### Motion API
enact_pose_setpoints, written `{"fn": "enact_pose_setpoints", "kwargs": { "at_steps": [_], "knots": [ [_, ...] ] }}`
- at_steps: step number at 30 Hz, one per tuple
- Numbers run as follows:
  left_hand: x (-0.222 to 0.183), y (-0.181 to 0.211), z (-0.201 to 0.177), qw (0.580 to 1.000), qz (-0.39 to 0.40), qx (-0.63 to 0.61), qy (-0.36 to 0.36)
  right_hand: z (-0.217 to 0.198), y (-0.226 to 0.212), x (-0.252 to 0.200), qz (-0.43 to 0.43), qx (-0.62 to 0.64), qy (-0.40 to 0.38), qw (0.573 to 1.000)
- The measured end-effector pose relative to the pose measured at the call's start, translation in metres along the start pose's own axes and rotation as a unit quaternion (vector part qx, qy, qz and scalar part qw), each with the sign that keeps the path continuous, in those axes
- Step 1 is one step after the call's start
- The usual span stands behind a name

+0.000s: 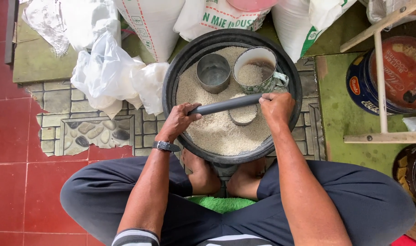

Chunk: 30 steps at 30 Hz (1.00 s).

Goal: Measuring rice by scooping it from a large basin into smaller containers and bags.

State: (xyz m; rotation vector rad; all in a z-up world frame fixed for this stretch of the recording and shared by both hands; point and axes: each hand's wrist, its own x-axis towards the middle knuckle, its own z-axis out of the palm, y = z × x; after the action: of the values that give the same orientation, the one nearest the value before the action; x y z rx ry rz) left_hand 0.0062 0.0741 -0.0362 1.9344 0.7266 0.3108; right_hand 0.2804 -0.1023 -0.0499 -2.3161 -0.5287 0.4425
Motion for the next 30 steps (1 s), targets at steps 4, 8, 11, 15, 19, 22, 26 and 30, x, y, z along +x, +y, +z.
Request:
{"fn": "enact_pose_setpoints", "kwargs": {
  "at_steps": [4,8,11,15,19,22,26,30],
  "knots": [
    [0.004,-0.006,-0.001,1.0,0.006,0.017,0.011,0.004,-0.007,0.0,0.005,0.011,0.008,1.0],
    [0.001,0.007,-0.001,0.99,0.048,0.13,0.038,0.014,0.004,0.009,-0.032,0.003,0.003,0.999],
    [-0.002,0.015,0.011,0.983,0.064,0.174,0.006,0.004,0.005,0.002,-0.078,0.0,0.044,0.996],
    [-0.022,0.075,-0.01,0.993,0.05,0.105,-0.027,-0.067,-0.077,-0.049,-0.127,0.015,0.03,0.991],
    [-0.038,0.086,-0.052,0.999,-0.007,-0.007,0.037,-0.111,-0.125,-0.075,-0.263,0.105,0.035,0.958],
    [-0.037,0.058,-0.072,0.988,-0.036,-0.005,0.149,-0.113,-0.112,-0.067,-0.299,0.113,0.063,0.946],
    [-0.021,0.002,-0.071,0.94,-0.108,-0.015,0.324,-0.1,-0.09,-0.06,-0.233,0.093,0.053,0.967],
    [0.009,-0.099,-0.05,0.904,-0.238,0.016,0.356,-0.082,-0.074,-0.068,-0.21,0.079,0.029,0.974]
  ]
}}
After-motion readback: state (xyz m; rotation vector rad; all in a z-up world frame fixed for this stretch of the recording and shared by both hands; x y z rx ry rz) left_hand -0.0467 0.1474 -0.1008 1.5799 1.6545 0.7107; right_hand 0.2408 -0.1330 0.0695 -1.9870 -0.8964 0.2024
